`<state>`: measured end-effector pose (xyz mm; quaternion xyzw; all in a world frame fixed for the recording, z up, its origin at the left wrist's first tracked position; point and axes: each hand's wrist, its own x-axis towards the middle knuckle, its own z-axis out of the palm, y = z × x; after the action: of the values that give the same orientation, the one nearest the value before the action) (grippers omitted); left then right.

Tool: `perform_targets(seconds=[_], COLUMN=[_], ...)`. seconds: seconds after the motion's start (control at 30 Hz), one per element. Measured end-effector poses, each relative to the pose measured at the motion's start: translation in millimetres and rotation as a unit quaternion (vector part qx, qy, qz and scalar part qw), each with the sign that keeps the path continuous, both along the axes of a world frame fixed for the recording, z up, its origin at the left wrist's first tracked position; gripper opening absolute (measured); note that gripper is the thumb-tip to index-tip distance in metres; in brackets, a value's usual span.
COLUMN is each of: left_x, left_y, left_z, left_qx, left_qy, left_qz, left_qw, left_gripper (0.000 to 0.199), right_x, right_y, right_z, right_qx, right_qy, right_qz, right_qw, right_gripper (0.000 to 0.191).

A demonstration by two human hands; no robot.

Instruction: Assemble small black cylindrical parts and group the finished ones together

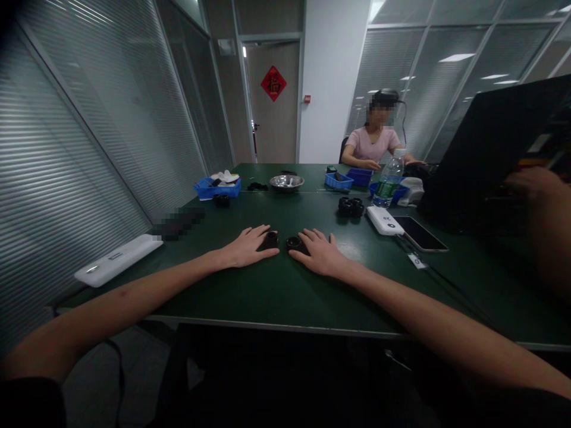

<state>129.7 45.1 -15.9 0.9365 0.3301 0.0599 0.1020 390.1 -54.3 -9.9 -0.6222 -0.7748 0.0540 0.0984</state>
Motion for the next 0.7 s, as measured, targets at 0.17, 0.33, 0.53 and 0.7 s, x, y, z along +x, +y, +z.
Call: perform_targets(seconds=[0.17, 0.33, 0.53, 0.7], left_x=[1.6, 2.1, 2.6, 4.0], left_y=[-2.2, -10.0, -16.4, -19.9], left_z=[-0.1, 7.9, 15.3, 19.2], left_qx=[0.004, 0.002, -0.009, -0.016], left_qy=[0.000, -0.017, -0.046, -0.040], left_qz=[0.009, -0.017, -0.084, -0.125], left_qw=[1.000, 1.000, 0.995, 0.991], left_gripper=[0.095, 0.087, 0.083, 0.078], right_x=[-0.1, -0.5, -4.4, -14.6], right_y=[0.0, 0.8, -4.5, -14.8], right_z=[-1.2, 1.8, 9.5, 13.2], right_qx=[0.006, 0.042, 0.117, 0.149], right_qy=[0.001, 0.022, 0.079, 0.047], right_qz=[-0.007, 0.013, 0.067, 0.130], right_qw=[1.000, 0.999, 0.988, 0.979], right_gripper=[0.078, 0.055, 0.050, 0.060])
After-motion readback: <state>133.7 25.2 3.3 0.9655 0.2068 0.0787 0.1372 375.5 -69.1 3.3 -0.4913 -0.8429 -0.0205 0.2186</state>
